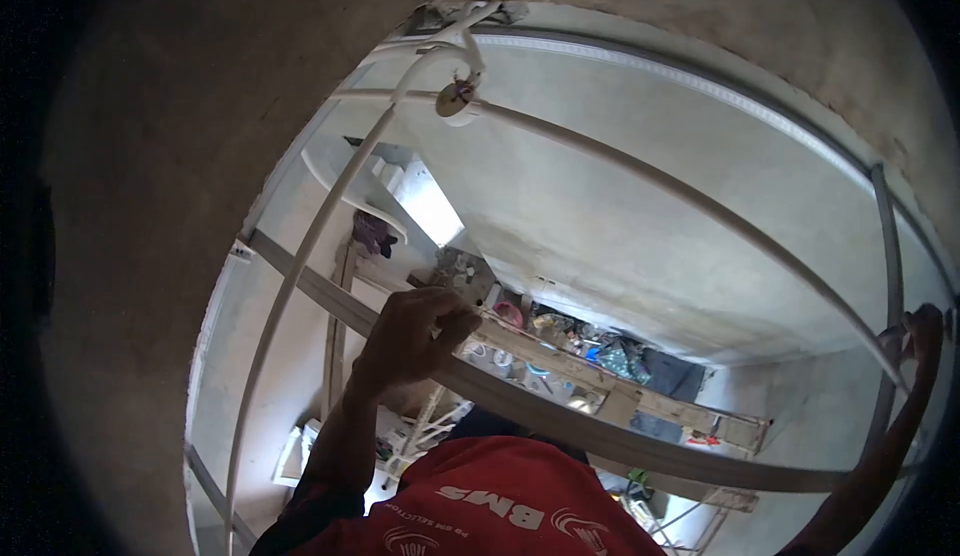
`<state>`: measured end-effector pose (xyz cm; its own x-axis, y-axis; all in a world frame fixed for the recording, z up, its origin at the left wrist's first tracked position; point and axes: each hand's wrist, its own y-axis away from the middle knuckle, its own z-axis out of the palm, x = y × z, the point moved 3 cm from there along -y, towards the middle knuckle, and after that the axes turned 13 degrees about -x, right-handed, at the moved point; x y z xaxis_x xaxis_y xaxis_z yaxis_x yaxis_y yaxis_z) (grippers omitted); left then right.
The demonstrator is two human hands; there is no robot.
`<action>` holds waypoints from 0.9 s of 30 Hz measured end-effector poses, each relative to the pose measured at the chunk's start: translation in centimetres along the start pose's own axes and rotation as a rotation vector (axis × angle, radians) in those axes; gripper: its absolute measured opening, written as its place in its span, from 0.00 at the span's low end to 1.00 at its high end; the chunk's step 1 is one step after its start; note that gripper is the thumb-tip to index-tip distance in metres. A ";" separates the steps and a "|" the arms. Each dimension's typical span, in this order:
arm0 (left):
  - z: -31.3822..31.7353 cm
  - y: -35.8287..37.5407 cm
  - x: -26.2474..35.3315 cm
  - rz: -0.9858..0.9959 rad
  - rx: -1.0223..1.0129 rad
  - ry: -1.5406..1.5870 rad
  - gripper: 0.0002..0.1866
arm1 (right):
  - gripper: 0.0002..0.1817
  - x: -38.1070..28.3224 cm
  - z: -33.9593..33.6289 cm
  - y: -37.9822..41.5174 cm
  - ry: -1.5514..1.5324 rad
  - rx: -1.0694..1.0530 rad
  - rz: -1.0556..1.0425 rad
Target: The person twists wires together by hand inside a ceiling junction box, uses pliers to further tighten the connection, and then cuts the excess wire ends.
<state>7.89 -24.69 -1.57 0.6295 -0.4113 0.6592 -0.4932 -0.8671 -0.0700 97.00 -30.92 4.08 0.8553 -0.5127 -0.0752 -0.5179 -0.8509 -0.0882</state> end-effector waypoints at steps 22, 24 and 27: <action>10.5 13.1 -24.6 0.054 0.043 0.194 0.14 | 0.24 -60.5 -2.7 18.0 -1.343 -0.691 -0.603; 5.2 3.6 -19.4 -0.346 -0.108 0.300 0.11 | 0.22 -62.4 -5.7 18.7 -1.289 -0.546 -0.555; -0.1 -4.8 -15.6 0.018 0.427 0.255 0.06 | 0.21 -62.8 -2.6 21.8 -1.254 -0.583 -0.530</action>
<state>0.39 -14.13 -11.42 0.4301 -0.3912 0.8136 -0.1791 -0.9203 -0.3479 32.08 -17.57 9.51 0.2062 0.0376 -0.9778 0.1823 -0.9832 0.0006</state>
